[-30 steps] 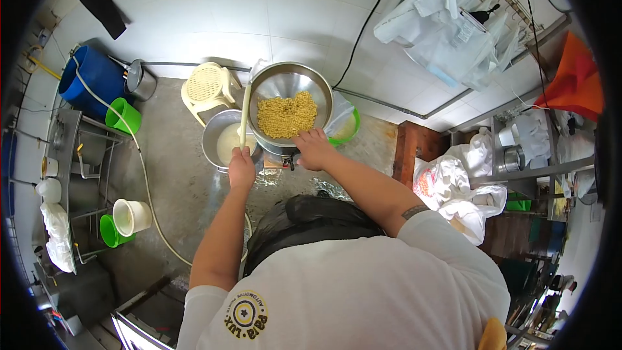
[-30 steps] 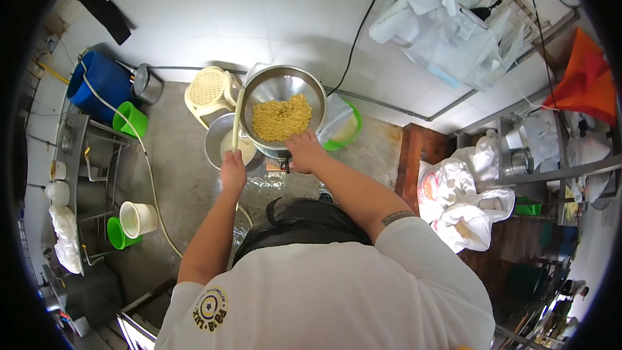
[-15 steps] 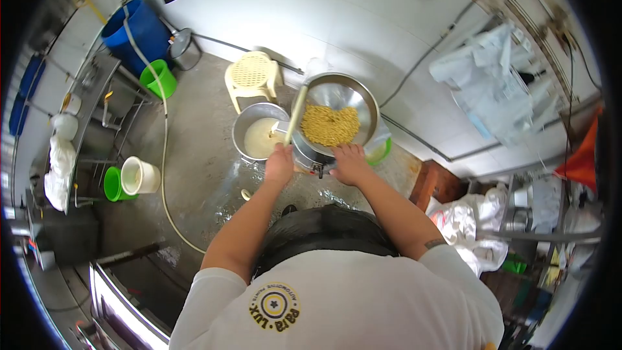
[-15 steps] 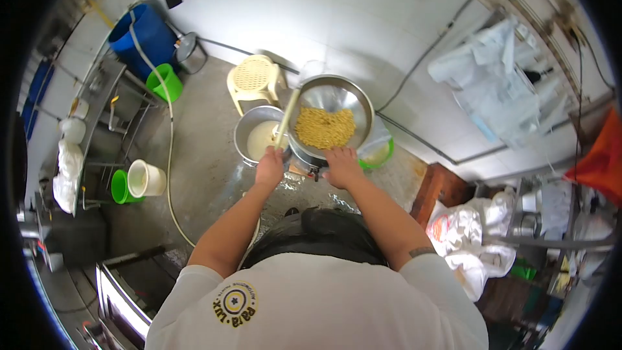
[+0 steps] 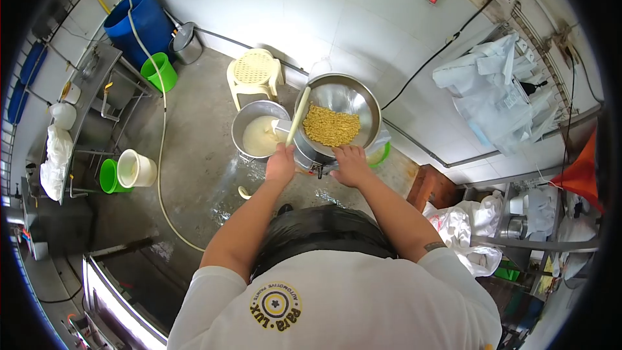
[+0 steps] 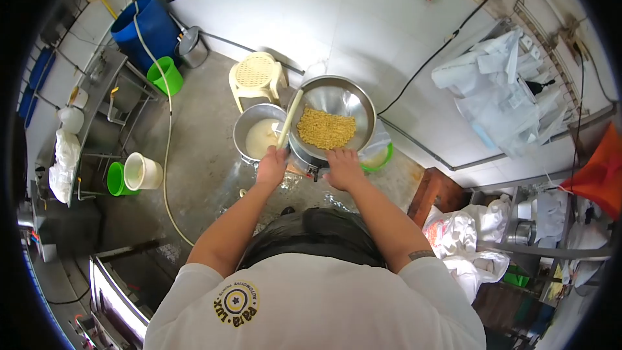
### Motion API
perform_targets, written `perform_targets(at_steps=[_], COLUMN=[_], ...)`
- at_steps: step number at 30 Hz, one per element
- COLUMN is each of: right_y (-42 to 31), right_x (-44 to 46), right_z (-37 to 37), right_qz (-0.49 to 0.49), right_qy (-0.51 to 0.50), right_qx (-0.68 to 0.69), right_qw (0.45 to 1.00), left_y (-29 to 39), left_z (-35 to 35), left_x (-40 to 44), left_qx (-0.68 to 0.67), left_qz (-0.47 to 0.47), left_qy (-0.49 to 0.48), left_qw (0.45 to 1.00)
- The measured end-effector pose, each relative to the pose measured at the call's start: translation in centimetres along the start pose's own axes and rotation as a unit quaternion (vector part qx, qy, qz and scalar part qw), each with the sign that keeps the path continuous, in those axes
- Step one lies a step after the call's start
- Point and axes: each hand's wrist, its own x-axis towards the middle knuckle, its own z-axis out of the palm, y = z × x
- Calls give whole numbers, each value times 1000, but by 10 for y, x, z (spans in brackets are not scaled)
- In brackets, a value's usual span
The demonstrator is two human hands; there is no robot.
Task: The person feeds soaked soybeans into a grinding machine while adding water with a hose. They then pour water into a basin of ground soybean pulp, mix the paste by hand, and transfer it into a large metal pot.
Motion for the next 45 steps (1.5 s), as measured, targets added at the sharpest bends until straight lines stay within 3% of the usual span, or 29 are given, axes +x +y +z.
perform_targets(at_steps=[17,37,45], right_y=[2,5,2], right_x=[-5,-5,-3], right_z=[-3,8,0], right_qz=[32,23,39], right_qy=[-19,29,-29], right_qx=[11,22,20], right_qw=[999,999,999], left_y=[12,10,14], left_z=[-1,-2,-4], left_x=[-3,-2,-5], left_qx=[14,27,20], left_qz=[40,45,33], left_qy=[40,64,54], left_qw=[998,997,998])
